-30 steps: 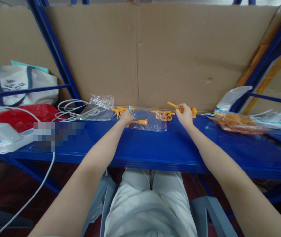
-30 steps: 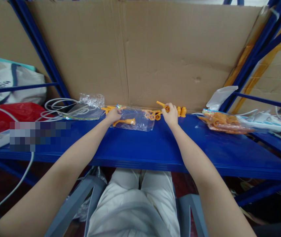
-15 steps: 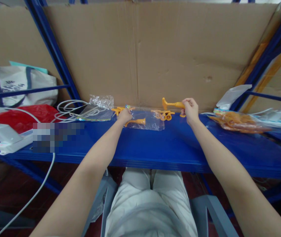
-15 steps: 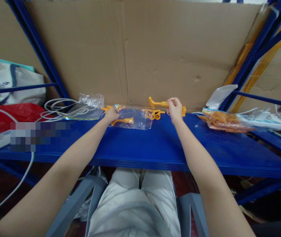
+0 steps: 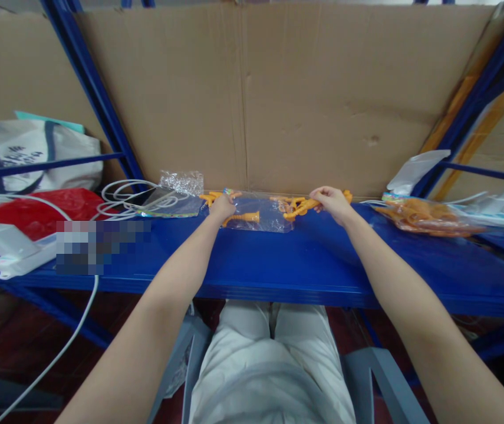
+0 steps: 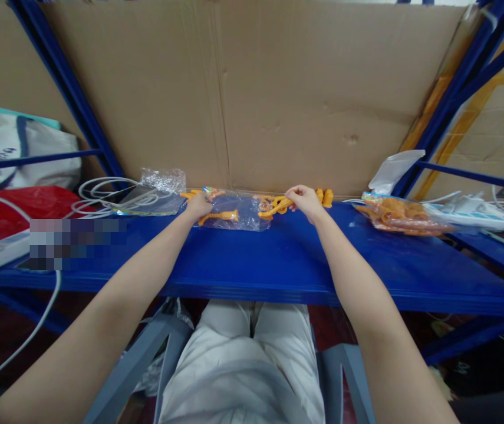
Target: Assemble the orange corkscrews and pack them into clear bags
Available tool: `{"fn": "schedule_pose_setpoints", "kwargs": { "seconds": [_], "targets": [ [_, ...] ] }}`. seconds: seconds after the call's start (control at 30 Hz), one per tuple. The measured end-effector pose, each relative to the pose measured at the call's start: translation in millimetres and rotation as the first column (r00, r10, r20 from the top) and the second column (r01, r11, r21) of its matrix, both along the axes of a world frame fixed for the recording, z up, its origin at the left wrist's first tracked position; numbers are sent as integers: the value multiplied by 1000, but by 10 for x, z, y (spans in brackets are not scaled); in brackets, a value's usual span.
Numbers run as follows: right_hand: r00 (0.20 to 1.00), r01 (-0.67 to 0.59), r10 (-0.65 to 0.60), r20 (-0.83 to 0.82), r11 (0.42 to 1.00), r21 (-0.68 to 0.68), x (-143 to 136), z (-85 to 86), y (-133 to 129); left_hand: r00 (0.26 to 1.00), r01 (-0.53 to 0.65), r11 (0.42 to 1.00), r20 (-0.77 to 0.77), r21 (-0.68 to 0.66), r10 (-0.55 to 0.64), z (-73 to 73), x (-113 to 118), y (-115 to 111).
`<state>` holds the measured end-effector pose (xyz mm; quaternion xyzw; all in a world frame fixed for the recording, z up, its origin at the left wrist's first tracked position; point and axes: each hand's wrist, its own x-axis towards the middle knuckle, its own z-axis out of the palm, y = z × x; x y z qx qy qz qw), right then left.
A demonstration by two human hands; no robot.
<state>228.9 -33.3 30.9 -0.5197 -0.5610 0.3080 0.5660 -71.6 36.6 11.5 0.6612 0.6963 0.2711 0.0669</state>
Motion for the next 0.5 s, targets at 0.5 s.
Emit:
{"fn": "schedule_pose_setpoints", "kwargs": {
  "seconds": [0.5],
  "targets": [
    [971, -149, 136, 196, 987, 55, 78, -207, 168, 1000, -1, 1000, -18, -2, 1, 1, 26, -12]
  ]
}}
